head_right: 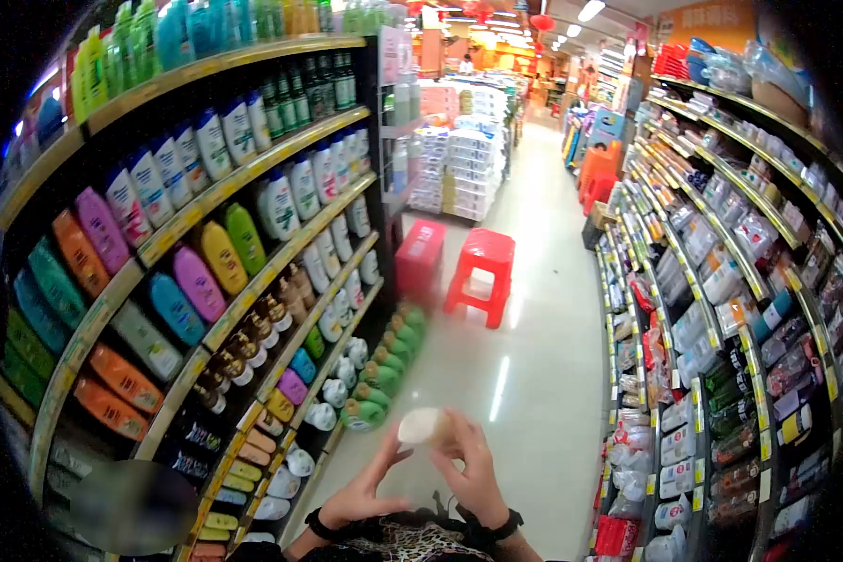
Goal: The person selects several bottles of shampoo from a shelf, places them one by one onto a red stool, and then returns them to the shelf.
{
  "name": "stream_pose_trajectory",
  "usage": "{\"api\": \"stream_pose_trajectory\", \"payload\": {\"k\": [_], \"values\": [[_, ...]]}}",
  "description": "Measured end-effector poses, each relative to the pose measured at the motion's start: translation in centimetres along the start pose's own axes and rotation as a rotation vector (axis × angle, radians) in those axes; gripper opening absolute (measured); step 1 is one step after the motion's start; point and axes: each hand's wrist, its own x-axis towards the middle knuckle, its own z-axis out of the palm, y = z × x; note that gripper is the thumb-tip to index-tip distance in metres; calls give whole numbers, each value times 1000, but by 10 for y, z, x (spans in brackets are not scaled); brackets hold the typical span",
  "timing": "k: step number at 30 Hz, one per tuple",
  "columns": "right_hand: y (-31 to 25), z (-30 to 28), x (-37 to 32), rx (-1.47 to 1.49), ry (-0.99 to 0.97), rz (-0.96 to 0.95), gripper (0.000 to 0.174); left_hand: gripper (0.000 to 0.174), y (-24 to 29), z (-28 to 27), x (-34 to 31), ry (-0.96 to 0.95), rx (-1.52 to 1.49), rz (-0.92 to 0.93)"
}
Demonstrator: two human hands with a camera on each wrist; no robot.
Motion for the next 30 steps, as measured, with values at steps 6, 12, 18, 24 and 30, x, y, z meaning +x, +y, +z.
{"api": "stream_pose_trajectory", "payload": {"k": [6,12,18,24,30], "values": [[38,-30,20,60,249,228,50,111,-27,2,67,-137,-26,-61],[53,-51,75,-76,376,193,46,108,-48,-32,146,-305,-127,-91],[48,-61,169,-95,478,59,45,103,-41,-96,239,-476,28,17],[57,-46,256,-31,504,33,48,102,-61,-164,304,-482,131,111],[90,-35,310,-8,484,85,45,100,-89,-202,339,-430,17,-10]]}}
